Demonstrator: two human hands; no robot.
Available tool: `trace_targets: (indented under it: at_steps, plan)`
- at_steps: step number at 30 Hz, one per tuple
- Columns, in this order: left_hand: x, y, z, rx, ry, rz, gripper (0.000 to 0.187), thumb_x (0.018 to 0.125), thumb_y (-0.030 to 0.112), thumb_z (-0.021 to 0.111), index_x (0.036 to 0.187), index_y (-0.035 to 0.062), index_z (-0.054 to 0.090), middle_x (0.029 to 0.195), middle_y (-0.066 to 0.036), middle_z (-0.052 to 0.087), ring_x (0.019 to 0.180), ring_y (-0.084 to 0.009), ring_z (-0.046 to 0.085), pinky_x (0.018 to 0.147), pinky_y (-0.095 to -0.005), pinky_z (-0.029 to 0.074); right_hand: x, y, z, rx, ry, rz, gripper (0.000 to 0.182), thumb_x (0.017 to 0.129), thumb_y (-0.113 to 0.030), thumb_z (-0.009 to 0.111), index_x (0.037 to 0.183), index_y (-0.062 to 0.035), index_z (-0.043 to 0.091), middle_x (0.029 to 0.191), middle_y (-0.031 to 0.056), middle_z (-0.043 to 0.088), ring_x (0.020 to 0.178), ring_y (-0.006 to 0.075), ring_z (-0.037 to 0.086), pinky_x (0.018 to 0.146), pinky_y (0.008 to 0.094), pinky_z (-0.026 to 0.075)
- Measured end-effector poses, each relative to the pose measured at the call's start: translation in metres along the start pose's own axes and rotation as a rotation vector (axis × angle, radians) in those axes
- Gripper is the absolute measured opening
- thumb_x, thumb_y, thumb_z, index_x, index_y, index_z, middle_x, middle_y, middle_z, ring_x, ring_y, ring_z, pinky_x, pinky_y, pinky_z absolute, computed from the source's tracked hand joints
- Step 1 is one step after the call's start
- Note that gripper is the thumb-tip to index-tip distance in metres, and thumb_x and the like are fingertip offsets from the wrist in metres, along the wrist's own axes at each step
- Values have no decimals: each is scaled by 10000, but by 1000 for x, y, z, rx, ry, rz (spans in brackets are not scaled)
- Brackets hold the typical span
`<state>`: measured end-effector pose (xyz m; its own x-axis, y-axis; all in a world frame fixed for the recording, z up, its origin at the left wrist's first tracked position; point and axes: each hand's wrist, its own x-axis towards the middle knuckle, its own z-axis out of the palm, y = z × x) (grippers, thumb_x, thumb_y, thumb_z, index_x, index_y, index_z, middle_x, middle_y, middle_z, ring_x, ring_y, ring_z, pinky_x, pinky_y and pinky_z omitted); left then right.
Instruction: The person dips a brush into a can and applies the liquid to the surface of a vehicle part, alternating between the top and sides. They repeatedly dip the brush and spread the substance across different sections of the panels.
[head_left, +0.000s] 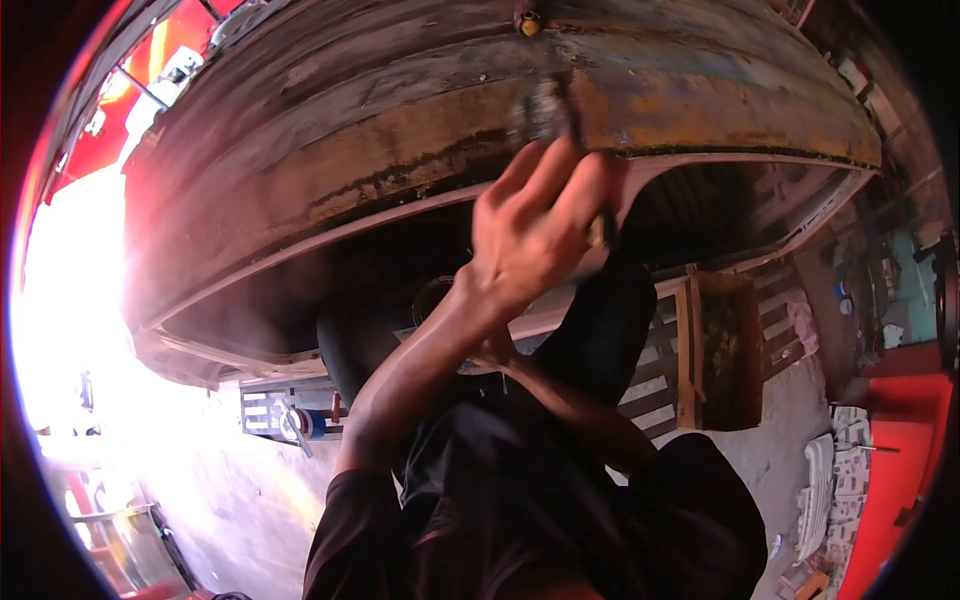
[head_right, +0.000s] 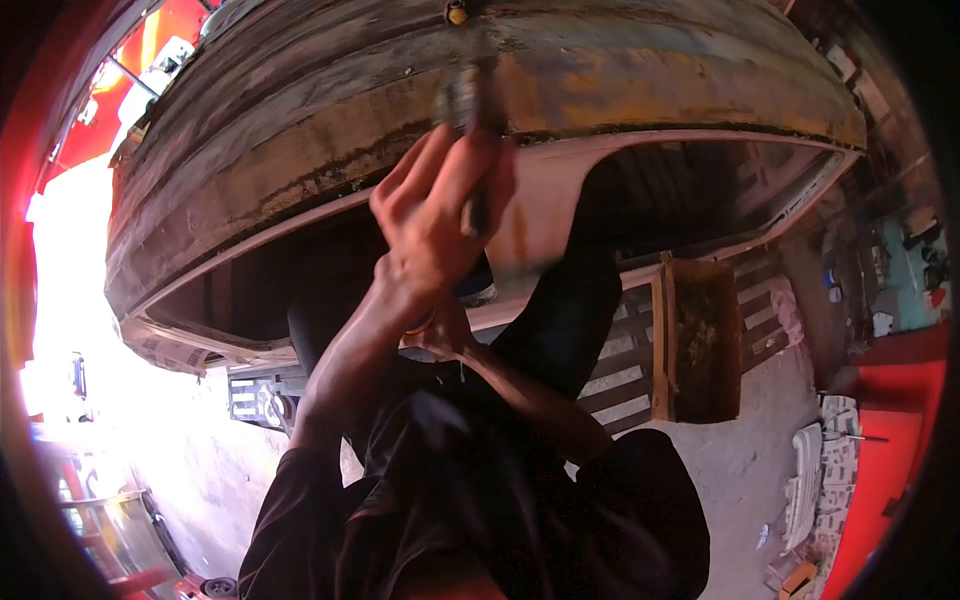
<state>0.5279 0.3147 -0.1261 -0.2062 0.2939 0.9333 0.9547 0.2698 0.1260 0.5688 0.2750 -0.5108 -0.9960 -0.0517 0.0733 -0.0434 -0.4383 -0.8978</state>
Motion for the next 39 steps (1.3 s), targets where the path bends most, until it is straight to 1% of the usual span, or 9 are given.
trace_targets:
  at_steps: [6, 10, 15, 19, 21, 22, 26, 32, 39]
  plan:
    - [14, -17, -16, -430, 240, -517, 124, 1029, 103, 637, 976, 0, 683, 754, -37, 712, 563, -55, 587, 458, -241, 456, -14, -122, 31, -531, 123, -213, 1012, 602, -187, 971, 1437, -54, 414, 1335, 142, 580, 1240, 288, 599, 1063, 422, 501]
    - [-5, -52, -90, 91, 262, -735, 289, 1065, 246, 597, 920, 18, 699, 813, -90, 754, 526, -71, 601, 452, -224, 441, -12, -114, 25, -498, 114, -264, 1008, 609, -159, 973, 1429, -26, 401, 1316, 132, 591, 1245, 261, 595, 1074, 410, 484]
    - [-5, -34, -105, 403, 281, -351, 72, 881, -14, 701, 915, 41, 734, 798, -91, 691, 694, -252, 680, 657, -346, 547, -11, -118, 29, -472, 110, -279, 1017, 605, -165, 973, 1436, -35, 402, 1324, 133, 588, 1252, 262, 591, 1079, 411, 482]
    - [0, -16, -40, 209, -96, -96, 442, 663, 8, 689, 1090, 116, 657, 1003, -90, 616, 826, -320, 650, 700, -417, 582, -16, -124, 31, -443, 101, -196, 1044, 592, -204, 979, 1448, -48, 402, 1285, 139, 625, 1233, 282, 615, 1054, 409, 501]
    - [11, -9, -9, -39, -77, -10, 430, 668, 10, 697, 1079, 122, 642, 968, -71, 581, 866, -294, 645, 702, -405, 579, -14, -128, 33, -432, 84, -152, 1044, 585, -206, 982, 1443, -46, 409, 1262, 140, 636, 1209, 286, 625, 1039, 409, 504]
    - [24, 3, -2, -54, 14, -75, 145, 833, 45, 786, 885, 89, 659, 835, -71, 654, 710, -232, 681, 612, -340, 542, -13, -128, 33, -439, 65, -145, 1042, 582, -207, 984, 1439, -45, 415, 1258, 140, 636, 1198, 287, 627, 1032, 408, 506]
    - [4, -23, -27, -291, 129, -460, 74, 954, 105, 737, 954, 37, 708, 824, -47, 732, 637, -104, 644, 586, -268, 523, -9, -101, 25, -479, 73, -251, 1009, 590, -164, 975, 1425, -26, 426, 1329, 144, 589, 1225, 286, 605, 1056, 413, 496]
    - [-47, -55, -171, 502, 269, -584, 162, 1030, 129, 646, 974, -7, 714, 745, -36, 719, 578, -41, 581, 501, -222, 434, -10, -107, 31, -483, 86, -304, 911, 616, -110, 962, 1360, -23, 443, 1271, 142, 623, 1175, 252, 636, 1025, 398, 518]
    - [-64, -49, -159, 676, 130, -240, 40, 908, 20, 728, 935, -5, 710, 832, -137, 677, 672, -257, 651, 576, -334, 501, -5, -111, 39, -449, 37, -266, 936, 610, -128, 970, 1373, -14, 440, 1272, 129, 632, 1177, 240, 640, 1022, 387, 522]
